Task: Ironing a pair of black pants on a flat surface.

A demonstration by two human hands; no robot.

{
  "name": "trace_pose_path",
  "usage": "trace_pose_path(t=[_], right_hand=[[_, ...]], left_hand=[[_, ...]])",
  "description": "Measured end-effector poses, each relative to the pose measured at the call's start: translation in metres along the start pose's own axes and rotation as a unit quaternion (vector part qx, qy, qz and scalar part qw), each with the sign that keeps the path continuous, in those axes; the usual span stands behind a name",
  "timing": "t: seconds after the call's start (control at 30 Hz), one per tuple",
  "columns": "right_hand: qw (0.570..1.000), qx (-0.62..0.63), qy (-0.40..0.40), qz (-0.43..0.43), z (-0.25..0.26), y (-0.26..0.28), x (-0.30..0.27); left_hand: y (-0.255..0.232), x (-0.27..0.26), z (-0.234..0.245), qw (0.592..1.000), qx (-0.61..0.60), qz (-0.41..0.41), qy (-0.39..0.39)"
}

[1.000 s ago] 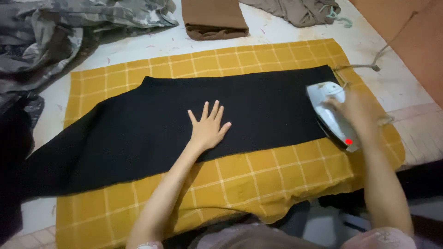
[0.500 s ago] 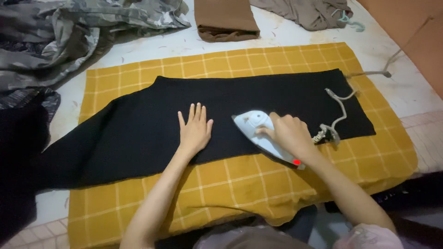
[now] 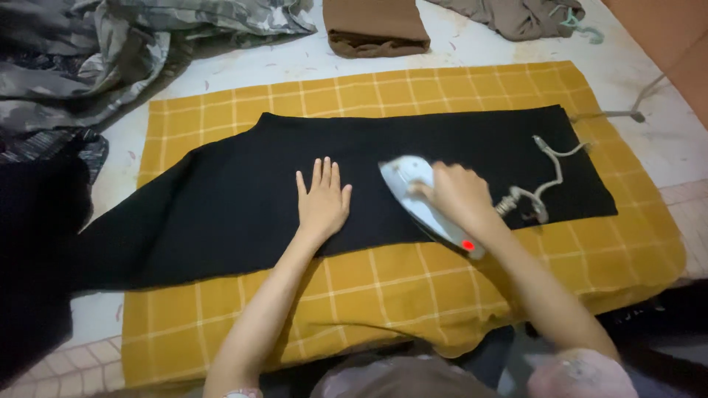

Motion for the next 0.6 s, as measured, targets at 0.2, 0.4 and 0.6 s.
trace_pose_path(t=[0.2,0.4,0.6], right_hand=[[0.999,-0.036,0.027,-0.013,0.006,-0.021,-0.043],[0.998,-0.009,0.053,-0.028,-0.01,-0.001,0.005],[0.998,0.015,0.065,-0.02,-0.012,0.011,0.024]], left_hand=[[-0.001,0.002,-0.002,1.0,0.001,0.0,0.012],[-0.002,0.001,0.0,1.0,0.003,0.001,0.019],[-0.001,-0.001,0.002,1.0,-0.017,0.012,0.014]])
Point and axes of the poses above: each hand's wrist, its own x-axis towards the middle knuckle, its own z-axis out of the back of the hand, y = z × x, the point moved 5 cm from there along x, towards the middle knuckle, and after that the axes turned 6 degrees about -z, right-handed, at the moved point
